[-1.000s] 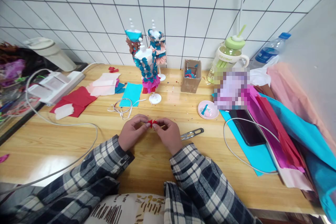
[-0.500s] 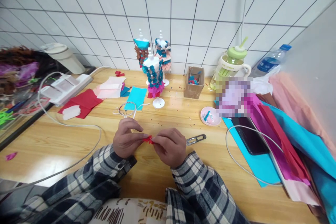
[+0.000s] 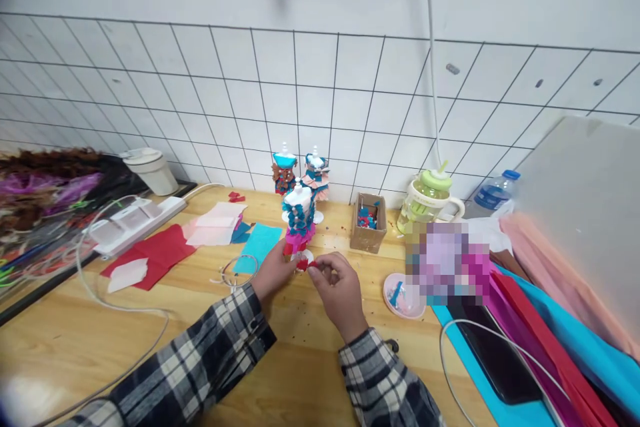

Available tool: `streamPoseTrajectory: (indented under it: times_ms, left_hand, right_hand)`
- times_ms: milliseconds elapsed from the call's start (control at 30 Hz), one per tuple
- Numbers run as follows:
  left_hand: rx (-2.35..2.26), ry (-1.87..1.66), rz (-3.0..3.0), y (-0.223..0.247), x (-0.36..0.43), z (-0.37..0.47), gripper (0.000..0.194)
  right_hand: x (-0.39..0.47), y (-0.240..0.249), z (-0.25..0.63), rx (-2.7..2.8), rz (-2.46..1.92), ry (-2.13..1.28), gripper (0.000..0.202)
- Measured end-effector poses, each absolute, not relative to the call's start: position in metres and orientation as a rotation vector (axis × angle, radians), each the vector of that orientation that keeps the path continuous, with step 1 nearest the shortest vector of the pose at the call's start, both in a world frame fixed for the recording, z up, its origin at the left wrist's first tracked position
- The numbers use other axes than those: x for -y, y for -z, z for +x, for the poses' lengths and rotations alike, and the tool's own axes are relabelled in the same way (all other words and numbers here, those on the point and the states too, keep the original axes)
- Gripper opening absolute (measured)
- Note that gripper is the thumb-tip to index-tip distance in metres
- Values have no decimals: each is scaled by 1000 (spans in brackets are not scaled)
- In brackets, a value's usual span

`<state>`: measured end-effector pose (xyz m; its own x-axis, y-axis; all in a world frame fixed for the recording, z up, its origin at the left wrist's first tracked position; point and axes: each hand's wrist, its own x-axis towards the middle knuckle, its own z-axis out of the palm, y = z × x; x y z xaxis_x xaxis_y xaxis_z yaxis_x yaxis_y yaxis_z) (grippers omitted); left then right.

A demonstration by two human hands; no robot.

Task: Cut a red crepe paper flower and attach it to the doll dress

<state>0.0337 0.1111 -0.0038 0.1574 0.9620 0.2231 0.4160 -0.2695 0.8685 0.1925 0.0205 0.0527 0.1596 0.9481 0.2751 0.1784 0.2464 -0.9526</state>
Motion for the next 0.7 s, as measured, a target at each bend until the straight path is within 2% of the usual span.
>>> streamPoseTrajectory:
  times_ms: [167, 300, 700]
  left_hand:
    - [-1389, -1062, 1790, 12, -126, 43, 28]
    - [-1329, -978, 1834, 13, -126, 34, 22]
    - [-1266, -1009, 1780, 4, -110, 43, 20]
  right_hand:
    - [-54, -45, 203, 1163, -1179, -881, 21]
    - [-55, -43, 208, 1122, -1196, -953, 22]
    - [-47, -52, 199, 1099, -1274, -965, 20]
